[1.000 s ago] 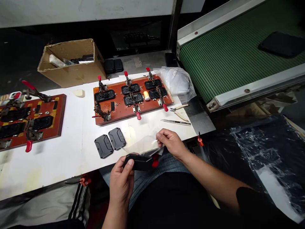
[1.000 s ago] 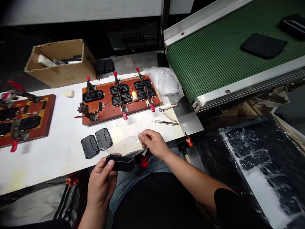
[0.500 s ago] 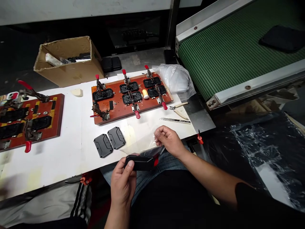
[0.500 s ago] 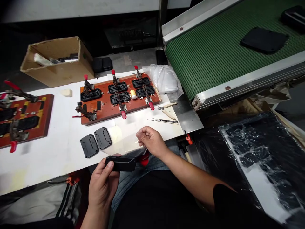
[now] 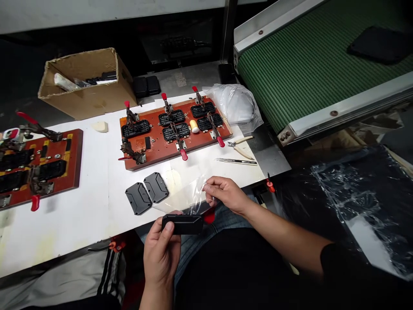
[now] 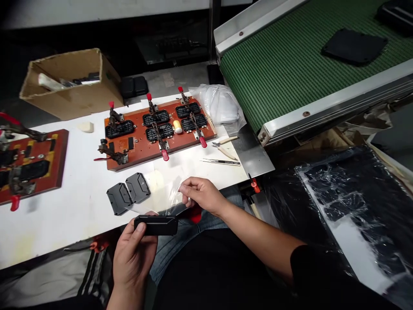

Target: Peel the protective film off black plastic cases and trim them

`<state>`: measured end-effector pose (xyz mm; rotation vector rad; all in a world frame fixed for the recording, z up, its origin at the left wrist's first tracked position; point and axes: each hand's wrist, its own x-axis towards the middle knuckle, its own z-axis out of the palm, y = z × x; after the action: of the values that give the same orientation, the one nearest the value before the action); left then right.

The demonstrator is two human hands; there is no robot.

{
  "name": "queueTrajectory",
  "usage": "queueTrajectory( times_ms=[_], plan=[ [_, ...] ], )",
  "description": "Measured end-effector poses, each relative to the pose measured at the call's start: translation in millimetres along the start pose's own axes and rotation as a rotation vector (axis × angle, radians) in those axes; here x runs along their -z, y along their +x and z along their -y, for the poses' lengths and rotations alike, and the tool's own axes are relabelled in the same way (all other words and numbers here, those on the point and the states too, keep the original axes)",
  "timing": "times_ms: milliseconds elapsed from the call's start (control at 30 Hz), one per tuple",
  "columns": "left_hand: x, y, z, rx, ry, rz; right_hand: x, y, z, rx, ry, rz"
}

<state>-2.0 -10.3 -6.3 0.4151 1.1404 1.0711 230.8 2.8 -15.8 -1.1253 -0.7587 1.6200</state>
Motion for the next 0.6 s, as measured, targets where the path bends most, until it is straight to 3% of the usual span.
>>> queueTrajectory(
  times_ms=[100, 233, 500, 600],
  plan=[
    [2.9, -0.3, 1.1, 0.008, 0.006, -0.007, -0.8, -1.0, 0.6, -0.027, -0.081, -0.04],
    [7.2, 1.1, 2.3, -0.004, 0.013, -0.023, -2.6, -3.1, -0.2, 0.042, -0.156, -0.069],
    [12.0, -0.4, 0.6, -0.02, 0.036, -0.004, -1.5, -3.2, -2.0, 0.017, -0.121, -0.054],
    [13.3, 1.4, 3.0, -0.024, 0.036, -0.004, -2.3, -1.6, -2.3, 0.079, -0.153, -0.083]
  ],
)
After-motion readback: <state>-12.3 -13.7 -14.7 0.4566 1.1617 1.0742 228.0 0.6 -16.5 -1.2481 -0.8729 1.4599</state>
